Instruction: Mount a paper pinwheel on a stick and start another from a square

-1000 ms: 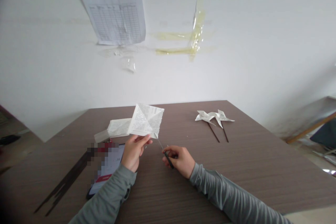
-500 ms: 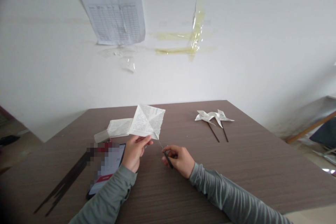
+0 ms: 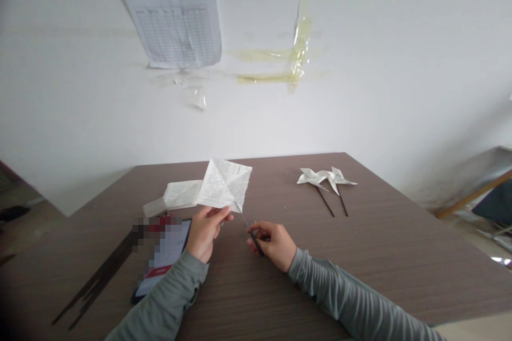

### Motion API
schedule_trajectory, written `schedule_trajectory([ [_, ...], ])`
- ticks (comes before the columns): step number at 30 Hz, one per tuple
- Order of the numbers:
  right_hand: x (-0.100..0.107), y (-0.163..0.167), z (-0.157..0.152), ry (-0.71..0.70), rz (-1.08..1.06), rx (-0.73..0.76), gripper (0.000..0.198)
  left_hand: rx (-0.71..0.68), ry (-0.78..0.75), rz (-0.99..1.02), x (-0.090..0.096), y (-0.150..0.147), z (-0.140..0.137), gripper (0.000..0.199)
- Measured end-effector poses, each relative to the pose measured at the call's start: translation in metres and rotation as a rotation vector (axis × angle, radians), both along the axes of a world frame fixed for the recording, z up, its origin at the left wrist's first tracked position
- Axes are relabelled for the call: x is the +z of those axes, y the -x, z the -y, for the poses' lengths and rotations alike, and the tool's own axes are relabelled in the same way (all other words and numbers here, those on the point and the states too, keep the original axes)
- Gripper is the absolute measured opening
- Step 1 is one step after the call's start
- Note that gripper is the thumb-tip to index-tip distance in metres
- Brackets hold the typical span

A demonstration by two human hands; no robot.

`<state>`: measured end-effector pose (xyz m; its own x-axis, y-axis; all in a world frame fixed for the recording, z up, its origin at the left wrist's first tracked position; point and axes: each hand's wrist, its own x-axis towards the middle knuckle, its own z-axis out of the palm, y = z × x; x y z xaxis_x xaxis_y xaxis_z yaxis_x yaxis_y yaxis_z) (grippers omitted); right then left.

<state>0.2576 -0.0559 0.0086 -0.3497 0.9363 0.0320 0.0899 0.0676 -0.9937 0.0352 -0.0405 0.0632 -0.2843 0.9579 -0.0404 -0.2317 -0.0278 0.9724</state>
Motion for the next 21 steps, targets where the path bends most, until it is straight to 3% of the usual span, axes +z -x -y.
schedule_trajectory([
  [21,0.0001,0.0015,-0.0023,-0.027,-0.011,-0.015,0.065,-0.016,-0.001,0.007,-0.0020,-0.0010,0.0008,0.044],
])
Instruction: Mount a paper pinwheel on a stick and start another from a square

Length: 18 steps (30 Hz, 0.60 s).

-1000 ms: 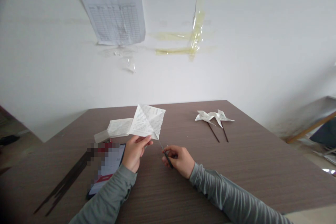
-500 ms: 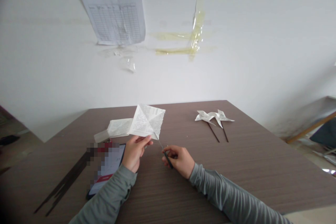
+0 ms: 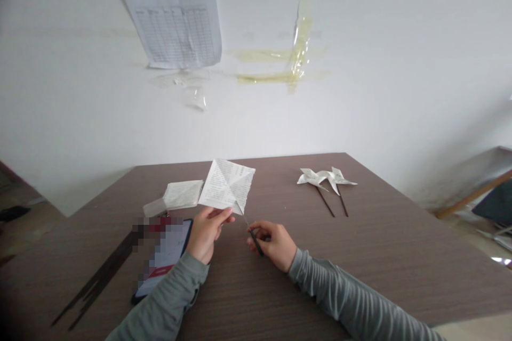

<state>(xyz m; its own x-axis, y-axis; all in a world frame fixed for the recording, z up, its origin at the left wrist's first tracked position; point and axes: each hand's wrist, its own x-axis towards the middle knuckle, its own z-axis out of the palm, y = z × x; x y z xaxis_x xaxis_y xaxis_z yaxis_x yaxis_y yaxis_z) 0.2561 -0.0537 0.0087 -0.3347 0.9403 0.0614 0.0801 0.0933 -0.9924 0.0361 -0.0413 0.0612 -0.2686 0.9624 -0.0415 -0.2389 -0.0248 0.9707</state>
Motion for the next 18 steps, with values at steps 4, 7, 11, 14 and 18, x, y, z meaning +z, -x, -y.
schedule_trajectory([
  [4,0.0048,0.0011,0.0022,0.014,-0.011,-0.009,0.065,-0.004,-0.011,0.000,-0.0015,0.0004,-0.0007,0.044],
  [7,0.0067,0.0014,0.0028,0.023,-0.013,-0.011,0.064,-0.006,-0.001,-0.007,-0.0018,0.0007,-0.0010,0.044],
  [11,0.0042,0.0016,0.0015,0.024,-0.012,-0.014,0.060,-0.008,0.006,-0.023,-0.0011,0.0006,-0.0007,0.043],
  [14,0.0009,0.0015,-0.0001,0.015,-0.005,-0.009,0.061,-0.009,0.008,-0.025,-0.0001,0.0006,-0.0001,0.042],
  [18,0.0005,0.0013,0.0002,0.012,-0.008,-0.003,0.061,-0.007,0.003,-0.027,0.0005,0.0007,0.0001,0.042],
])
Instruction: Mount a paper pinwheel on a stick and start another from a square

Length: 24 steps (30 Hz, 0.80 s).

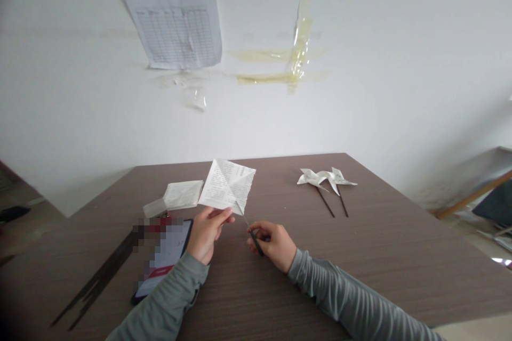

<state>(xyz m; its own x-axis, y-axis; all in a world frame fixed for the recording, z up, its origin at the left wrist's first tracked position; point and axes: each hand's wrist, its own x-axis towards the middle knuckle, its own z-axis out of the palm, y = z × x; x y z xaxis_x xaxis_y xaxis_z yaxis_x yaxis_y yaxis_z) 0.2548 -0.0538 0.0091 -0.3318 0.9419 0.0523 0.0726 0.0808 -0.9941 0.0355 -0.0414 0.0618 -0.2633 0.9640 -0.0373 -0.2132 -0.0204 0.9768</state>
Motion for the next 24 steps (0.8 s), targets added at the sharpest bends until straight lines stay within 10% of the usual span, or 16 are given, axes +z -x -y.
schedule_trajectory([
  [24,0.0084,0.0031,0.0033,-0.004,0.021,-0.039,0.065,-0.030,0.010,-0.027,-0.0004,-0.0003,0.0016,0.044],
])
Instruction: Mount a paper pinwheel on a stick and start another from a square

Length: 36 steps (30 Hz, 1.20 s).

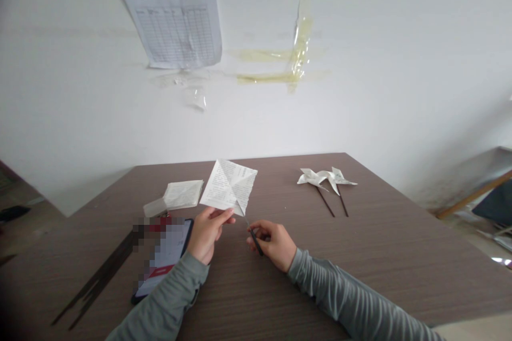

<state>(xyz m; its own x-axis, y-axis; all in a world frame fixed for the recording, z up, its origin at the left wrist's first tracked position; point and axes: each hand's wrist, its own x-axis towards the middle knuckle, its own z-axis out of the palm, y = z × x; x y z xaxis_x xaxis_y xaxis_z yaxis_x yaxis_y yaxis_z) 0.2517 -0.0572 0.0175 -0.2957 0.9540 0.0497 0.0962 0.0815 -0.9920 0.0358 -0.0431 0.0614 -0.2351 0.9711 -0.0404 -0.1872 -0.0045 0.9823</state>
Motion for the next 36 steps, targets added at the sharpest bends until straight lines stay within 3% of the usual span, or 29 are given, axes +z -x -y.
schedule_trajectory([
  [16,0.003,0.002,0.001,0.026,0.015,0.015,0.071,0.001,0.012,0.000,0.001,0.000,-0.001,0.040],
  [36,0.010,0.004,0.003,0.013,0.024,-0.014,0.065,-0.019,0.015,0.005,0.002,-0.001,0.001,0.040],
])
